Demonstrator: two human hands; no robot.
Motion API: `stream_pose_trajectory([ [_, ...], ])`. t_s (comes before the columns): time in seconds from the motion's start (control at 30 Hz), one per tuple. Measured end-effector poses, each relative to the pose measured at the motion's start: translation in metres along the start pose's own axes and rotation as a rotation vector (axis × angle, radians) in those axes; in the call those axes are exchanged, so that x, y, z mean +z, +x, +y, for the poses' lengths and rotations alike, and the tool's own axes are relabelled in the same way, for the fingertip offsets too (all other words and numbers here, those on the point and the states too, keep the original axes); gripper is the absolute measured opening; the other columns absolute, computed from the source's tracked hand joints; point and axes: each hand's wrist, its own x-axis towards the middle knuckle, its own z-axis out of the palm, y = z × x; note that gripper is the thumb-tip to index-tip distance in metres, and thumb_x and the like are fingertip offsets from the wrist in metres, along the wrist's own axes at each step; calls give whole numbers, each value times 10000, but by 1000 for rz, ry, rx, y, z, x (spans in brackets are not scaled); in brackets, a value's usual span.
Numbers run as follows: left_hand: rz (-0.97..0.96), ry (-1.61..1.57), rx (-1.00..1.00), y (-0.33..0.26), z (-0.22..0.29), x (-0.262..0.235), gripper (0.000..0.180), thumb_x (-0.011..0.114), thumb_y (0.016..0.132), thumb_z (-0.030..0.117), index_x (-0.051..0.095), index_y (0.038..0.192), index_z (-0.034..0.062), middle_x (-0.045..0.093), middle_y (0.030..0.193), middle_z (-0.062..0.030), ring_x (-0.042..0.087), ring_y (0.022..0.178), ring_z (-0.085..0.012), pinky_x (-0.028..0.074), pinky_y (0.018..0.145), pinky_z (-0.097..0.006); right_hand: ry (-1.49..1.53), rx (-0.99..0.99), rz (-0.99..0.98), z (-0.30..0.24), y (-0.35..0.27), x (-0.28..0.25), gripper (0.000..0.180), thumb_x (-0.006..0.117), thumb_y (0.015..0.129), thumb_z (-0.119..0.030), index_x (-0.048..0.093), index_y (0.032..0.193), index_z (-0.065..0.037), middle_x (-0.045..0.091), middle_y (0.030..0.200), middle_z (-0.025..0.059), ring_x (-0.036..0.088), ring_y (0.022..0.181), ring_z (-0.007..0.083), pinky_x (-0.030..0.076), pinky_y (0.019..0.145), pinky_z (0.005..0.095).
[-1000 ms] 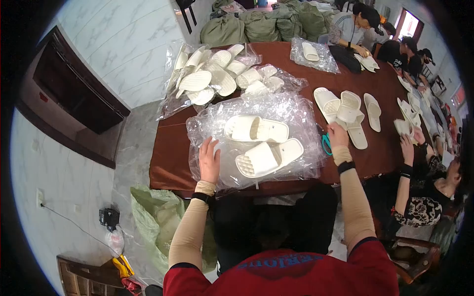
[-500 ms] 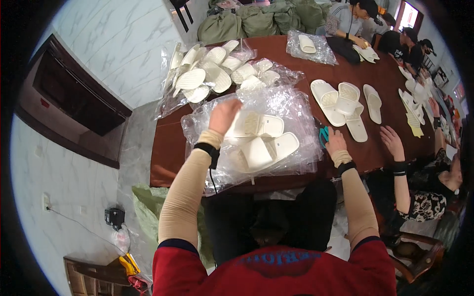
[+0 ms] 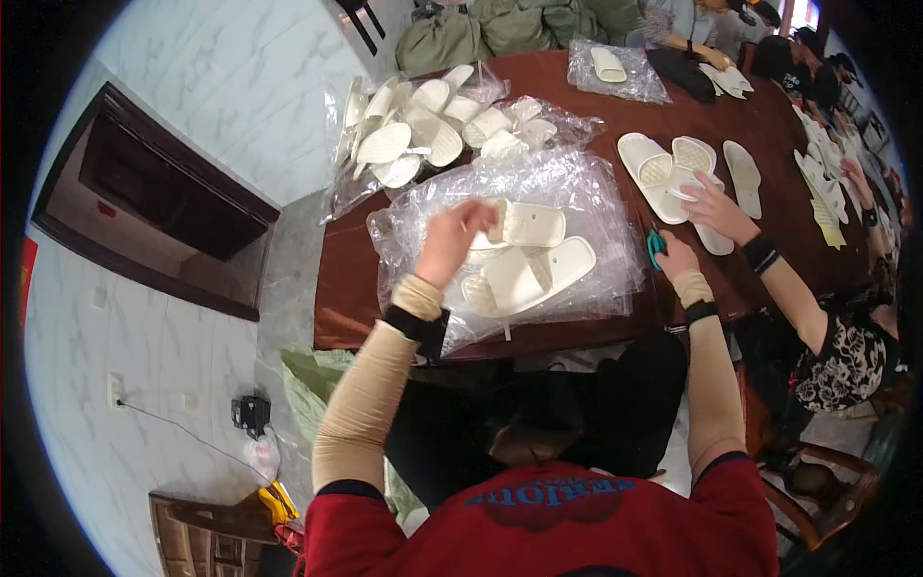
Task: The recorder is packing white sandals into plastic bags and organizing shoe components at a manufacturing station.
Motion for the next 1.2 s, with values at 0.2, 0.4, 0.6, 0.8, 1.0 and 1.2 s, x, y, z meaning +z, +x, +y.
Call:
stream_pose_trajectory([
  [0.2,82,670,-149,-29,-57,91,324,588,852,404,708,839,103,658,818,-83,611,805,-273,446,738,-408,441,108,114,-12,-36,-22,651,769,693,-341,526,1224,-53,645,998,208,629,932,336,487,798,394],
  [0.4,17,577,-328,-7,-37,109,358,602,785,508,729,847,179,614,1002,-44,517,1038,-254,340,854,-501,955,-211,-219,-61,-41,-40,549,684,804,-125,440,1292,-68,654,999,133,634,922,197,498,773,313],
  [0.6,-53,328,-358,-6,-71,113,300,616,771,452,727,853,187,615,1038,-21,501,1045,-246,336,856,-512,957,-285,-456,-109,-10,-33,479,665,839,-161,467,1268,-82,589,1066,90,560,972,159,455,837,298],
  [0.8,179,58,-282,1,-70,104,152,619,808,252,705,830,128,673,883,-19,563,741,-197,428,683,-356,606,-331,-229,-135,-7,-42,491,688,802,-258,494,1215,-77,571,1037,128,574,957,275,453,829,348],
  [1.0,213,-555,-372,-10,-48,79,158,546,911,150,634,846,37,681,776,-32,539,595,-72,415,519,-206,197,-563,98,-165,-7,-29,500,683,738,-195,506,1196,-102,515,1026,131,510,997,315,415,849,410],
  [1.2,161,-670,-371,-16,-50,82,182,516,943,164,606,856,32,680,819,-30,518,591,-47,403,489,-180,193,-739,168,-201,10,-7,533,681,722,-171,488,1212,-86,505,1035,137,495,1007,335,427,860,412],
])
